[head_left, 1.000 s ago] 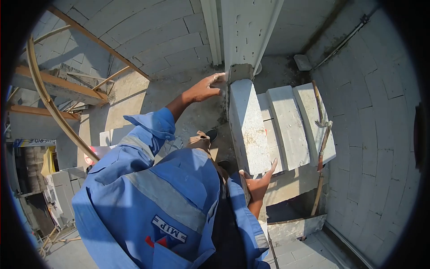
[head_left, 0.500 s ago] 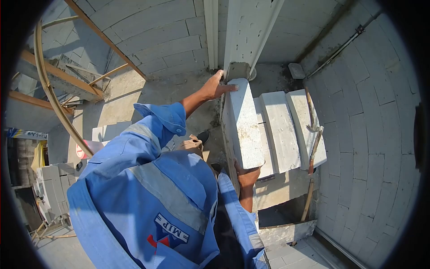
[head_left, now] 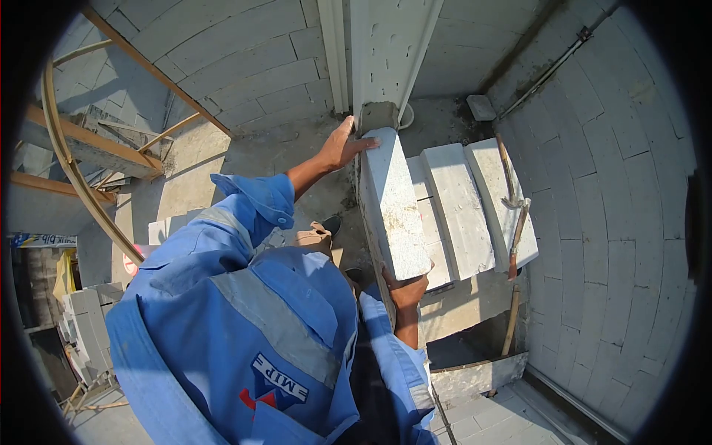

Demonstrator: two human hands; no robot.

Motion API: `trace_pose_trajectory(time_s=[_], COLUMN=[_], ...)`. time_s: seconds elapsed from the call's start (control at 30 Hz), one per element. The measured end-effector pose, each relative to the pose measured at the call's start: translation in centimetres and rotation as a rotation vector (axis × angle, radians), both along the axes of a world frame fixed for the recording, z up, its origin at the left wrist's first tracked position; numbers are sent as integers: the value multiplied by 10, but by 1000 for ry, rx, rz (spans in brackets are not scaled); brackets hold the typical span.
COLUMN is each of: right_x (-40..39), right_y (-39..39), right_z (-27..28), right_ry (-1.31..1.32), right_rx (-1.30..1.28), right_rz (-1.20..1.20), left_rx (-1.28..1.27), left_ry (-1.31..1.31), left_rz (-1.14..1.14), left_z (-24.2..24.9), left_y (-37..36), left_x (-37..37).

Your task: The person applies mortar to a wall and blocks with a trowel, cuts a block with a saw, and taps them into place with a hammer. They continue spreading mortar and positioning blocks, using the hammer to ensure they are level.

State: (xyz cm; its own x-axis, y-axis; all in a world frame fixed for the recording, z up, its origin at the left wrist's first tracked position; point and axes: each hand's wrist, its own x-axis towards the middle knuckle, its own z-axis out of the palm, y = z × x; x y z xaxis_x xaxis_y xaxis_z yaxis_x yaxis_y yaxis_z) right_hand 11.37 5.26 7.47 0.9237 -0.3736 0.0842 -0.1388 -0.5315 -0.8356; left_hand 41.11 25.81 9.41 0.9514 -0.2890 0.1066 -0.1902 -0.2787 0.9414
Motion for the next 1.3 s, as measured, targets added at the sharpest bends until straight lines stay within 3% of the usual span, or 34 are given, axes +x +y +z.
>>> trace_pose_trajectory(time_s=[0.27,0.4,0.67,1.07,1.3], right_x=[0,1,0,1,1], right_y=[-5,-3,1,-6,-7], right_z=[-7,-11,-4,-3,-7], right_ry=[-84,-74,-27,-48,-34], right_rx=[-188,6,-148,-68,-112], right_rz=[117,32,62,146,125], left_rx=[-102,-116,-79,-24,-136], left_ry=[67,8,8,-12,-4], left_rz=[7,-2,17,9,-4], left_z=[-2,8,12,11,-4], left_y=[-2,-5,-6,-4,-4], left_x=[-4,-7,-12,-12,-6])
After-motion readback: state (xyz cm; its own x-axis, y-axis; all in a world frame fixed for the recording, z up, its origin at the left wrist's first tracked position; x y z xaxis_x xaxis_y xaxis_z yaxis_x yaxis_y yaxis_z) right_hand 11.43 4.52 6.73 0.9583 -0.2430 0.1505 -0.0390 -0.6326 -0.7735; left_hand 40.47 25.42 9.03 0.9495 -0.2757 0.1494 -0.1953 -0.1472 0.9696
